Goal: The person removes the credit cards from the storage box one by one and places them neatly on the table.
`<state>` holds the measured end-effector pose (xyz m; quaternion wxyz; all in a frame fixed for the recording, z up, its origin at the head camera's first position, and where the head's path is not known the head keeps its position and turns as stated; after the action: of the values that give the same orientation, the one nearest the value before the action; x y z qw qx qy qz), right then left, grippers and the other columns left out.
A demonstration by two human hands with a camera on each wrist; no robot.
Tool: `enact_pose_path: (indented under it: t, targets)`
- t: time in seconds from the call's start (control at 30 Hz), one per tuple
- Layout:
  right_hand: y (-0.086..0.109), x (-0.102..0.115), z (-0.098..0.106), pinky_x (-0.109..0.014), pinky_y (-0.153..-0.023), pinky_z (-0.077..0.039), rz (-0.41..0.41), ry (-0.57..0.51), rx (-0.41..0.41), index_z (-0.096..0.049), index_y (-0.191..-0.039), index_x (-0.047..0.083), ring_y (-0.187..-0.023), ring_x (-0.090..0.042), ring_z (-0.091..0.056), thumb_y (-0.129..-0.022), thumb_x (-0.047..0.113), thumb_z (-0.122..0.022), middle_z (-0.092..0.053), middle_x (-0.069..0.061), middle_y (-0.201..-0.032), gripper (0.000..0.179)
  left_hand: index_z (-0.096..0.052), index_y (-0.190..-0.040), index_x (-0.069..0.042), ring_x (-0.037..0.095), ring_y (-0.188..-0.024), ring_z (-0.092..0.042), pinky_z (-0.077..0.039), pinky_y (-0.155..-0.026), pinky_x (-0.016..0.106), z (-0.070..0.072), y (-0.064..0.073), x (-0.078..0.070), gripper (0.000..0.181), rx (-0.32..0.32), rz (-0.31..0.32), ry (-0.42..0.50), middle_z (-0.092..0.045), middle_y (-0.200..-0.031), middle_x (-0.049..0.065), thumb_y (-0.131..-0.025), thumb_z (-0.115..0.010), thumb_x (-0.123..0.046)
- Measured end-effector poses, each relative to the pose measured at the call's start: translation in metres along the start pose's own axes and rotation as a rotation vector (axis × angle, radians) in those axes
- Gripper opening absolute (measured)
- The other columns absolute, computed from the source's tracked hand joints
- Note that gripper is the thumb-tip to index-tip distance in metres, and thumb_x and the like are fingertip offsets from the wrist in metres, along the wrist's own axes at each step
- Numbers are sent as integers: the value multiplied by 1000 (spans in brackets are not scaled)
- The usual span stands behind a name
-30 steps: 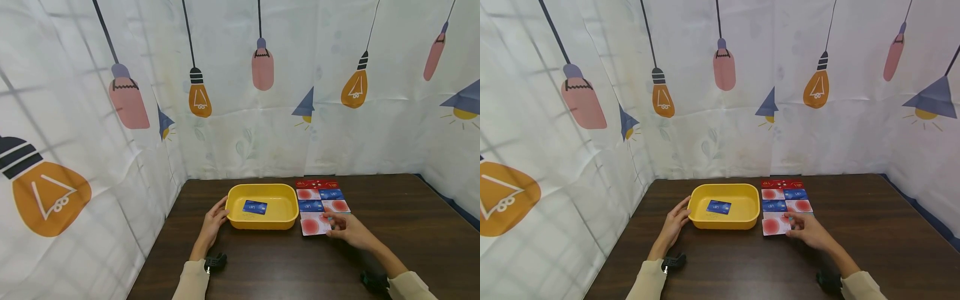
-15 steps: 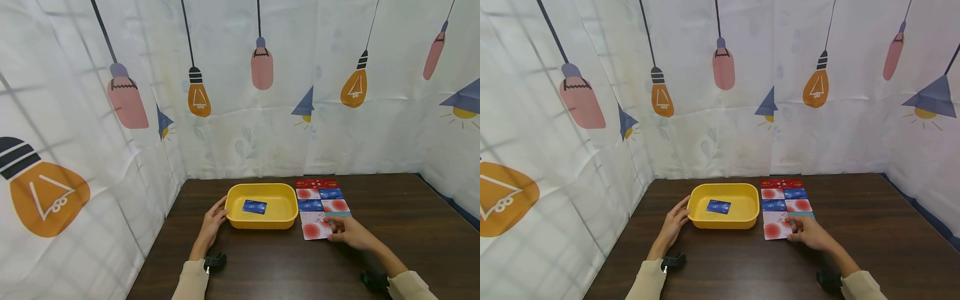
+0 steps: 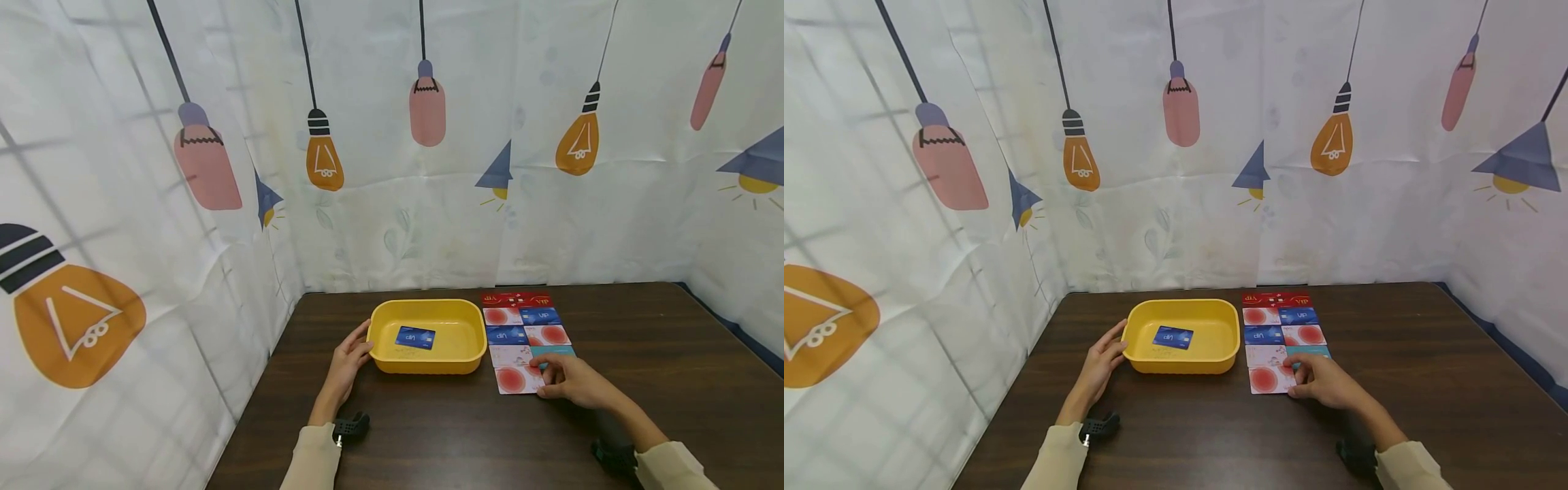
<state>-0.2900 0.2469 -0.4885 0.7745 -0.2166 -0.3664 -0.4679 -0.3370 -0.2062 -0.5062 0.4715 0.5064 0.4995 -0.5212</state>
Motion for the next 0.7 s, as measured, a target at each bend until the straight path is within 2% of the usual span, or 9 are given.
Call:
enact_pose_path:
  t: [0.37,0.7]
  targets:
    - [-1,0,-1,-22,-57,-45,-28,21,2,-61,-124,-4,-65,-7,-50,-86,18,-82,-56,-3,-84,49,-49,-154,-25,34,-132,-57,-55,-97,22,1,0,1,50,11,2,6,-58,-143,21,-105,-57,-18]
    - [0,-2,-2,-21,-56,-44,-60,-1,-3,-60,-123,-3,-64,-8,-50,-85,19,-84,-56,-4,-84,50,-48,-154,-24,35,-132,-57,-55,-95,20,1,0,1,51,13,-3,16,-58,-142,22,-104,-58,-19]
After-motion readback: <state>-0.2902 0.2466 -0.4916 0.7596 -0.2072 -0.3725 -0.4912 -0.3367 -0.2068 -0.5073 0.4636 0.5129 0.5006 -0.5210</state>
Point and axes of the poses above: each hand's wrist, its own y-axis away from the middle knuckle, its own z-axis out of the back of the hand, x = y × z, the point moved 4 cm from there along -y, towards the middle knuckle
